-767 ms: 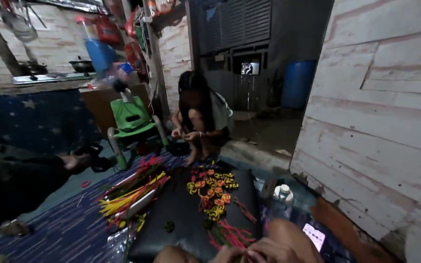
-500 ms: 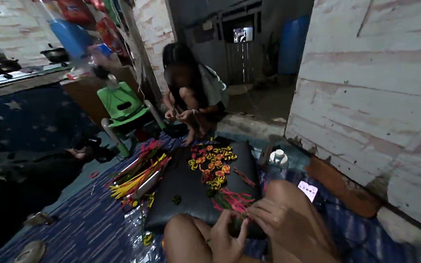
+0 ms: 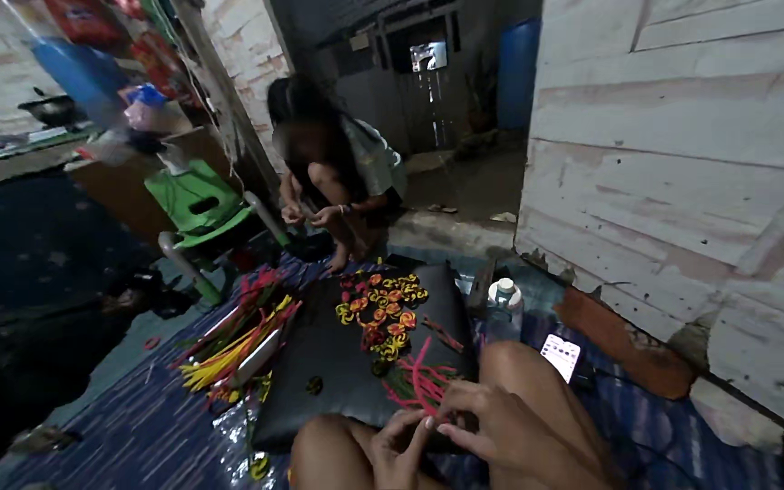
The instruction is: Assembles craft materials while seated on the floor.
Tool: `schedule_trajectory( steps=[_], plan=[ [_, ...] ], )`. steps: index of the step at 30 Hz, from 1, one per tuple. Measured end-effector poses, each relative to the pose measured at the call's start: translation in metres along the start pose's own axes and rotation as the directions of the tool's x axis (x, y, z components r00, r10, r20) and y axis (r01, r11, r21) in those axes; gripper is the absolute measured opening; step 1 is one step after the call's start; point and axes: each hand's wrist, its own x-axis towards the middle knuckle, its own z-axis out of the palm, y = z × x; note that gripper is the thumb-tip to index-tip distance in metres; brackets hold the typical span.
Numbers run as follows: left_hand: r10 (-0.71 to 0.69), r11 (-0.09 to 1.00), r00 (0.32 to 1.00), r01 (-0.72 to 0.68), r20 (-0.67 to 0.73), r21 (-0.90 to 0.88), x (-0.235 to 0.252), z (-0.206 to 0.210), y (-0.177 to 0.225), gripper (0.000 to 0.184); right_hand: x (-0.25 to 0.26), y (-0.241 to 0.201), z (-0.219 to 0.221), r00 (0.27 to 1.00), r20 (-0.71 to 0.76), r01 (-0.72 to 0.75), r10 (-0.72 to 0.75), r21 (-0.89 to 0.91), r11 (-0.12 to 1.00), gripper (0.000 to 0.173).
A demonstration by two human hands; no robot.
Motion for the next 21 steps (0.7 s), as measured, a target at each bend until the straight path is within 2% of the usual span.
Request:
schedule_trajectory(
  steps=[2,6,8,11,15,19,21],
  plan=[
    [0.025,0.999,1.0,-0.025,-0.004,0.026,0.0,-0.003,-0.001,0.012,0.0,-0.004,0.004,0.988,0.009,-0.154,0.154,0.137,0.979,0.026],
    [0.167,0.978,0.985,-0.17,0.032,0.12,0.015,-0.003,-0.015,0.012,0.015,0.01,0.015,0.971,-0.145,-0.147,0.193,0.278,0.949,0.018],
    [0.211,0.936,0.975,-0.223,0.075,0.271,0.015,-0.008,-0.017,0.017,0.022,0.024,0.02,0.973,-0.089,-0.178,0.211,0.284,0.942,0.019],
    [0.163,0.872,0.983,-0.183,0.084,0.453,0.006,-0.01,-0.017,0.023,0.023,0.043,0.034,0.982,-0.01,-0.177,0.19,0.314,0.933,0.019],
    [0.109,0.913,0.993,-0.085,-0.039,0.399,0.008,-0.015,-0.028,0.016,0.038,0.047,0.042,0.985,0.034,-0.169,0.17,0.41,0.896,0.014],
    [0.044,0.936,0.998,-0.027,-0.041,0.352,0.012,-0.028,-0.033,0.015,0.054,0.039,0.048,0.938,-0.064,-0.251,0.342,0.557,0.792,0.013],
    [0.054,0.937,0.995,-0.023,-0.079,0.35,0.012,-0.033,-0.042,0.015,0.062,0.04,0.047,0.931,-0.121,-0.225,0.343,0.55,0.804,0.013]
  ],
)
